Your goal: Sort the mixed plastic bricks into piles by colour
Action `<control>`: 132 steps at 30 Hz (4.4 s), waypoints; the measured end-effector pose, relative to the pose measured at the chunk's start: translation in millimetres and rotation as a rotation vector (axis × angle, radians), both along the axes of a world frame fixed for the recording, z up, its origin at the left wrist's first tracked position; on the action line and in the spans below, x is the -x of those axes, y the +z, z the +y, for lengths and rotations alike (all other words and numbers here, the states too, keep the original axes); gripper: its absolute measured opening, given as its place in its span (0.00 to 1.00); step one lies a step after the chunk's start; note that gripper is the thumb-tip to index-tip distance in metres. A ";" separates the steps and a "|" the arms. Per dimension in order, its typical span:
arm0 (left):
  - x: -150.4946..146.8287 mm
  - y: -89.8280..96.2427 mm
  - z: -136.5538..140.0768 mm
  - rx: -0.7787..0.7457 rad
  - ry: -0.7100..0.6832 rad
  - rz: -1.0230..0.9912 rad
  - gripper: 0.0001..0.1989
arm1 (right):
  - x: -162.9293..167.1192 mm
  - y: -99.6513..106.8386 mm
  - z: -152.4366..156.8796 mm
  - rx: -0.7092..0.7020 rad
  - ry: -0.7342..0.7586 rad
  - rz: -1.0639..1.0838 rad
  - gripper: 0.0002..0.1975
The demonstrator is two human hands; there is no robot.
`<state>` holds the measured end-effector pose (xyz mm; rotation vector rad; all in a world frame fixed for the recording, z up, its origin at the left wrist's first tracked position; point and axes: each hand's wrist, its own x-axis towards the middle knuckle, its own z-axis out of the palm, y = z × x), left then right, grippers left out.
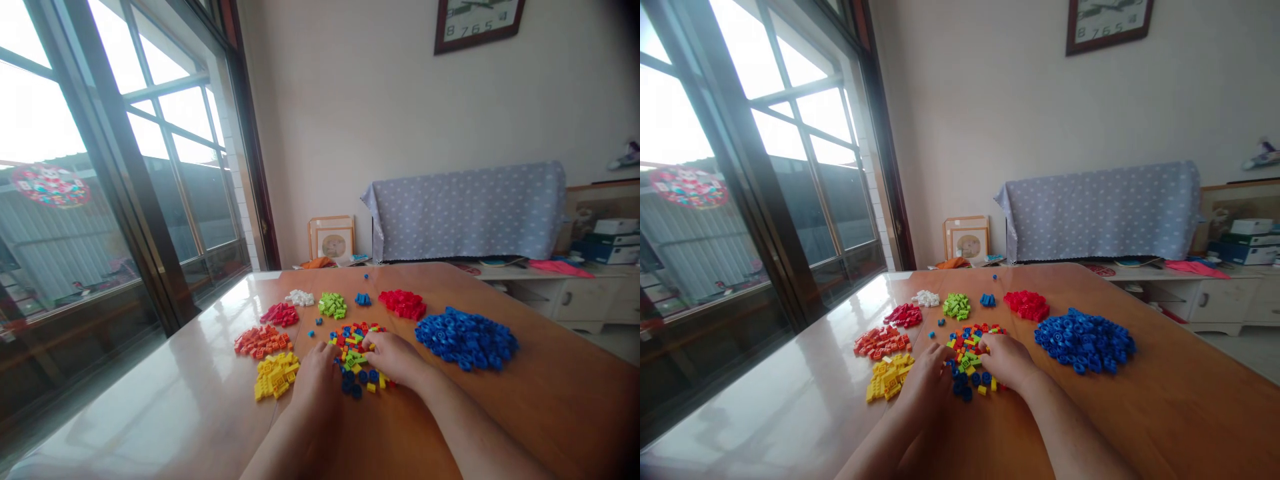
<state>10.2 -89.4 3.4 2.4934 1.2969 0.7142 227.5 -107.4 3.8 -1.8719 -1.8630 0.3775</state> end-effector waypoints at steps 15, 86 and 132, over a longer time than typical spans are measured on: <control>1.0 0.2 -12.1 0.020 -0.112 0.058 0.06 | 11.1 10.4 -19.8 0.055 0.099 -0.117 0.10; 16.4 -11.0 9.1 0.088 -0.154 -0.034 0.06 | -23.7 -4.0 -52.9 -0.158 -0.461 -0.204 0.15; 15.7 -12.1 12.6 0.106 -0.011 0.036 0.07 | 91.0 -10.3 -50.6 -0.186 -0.138 -0.330 0.09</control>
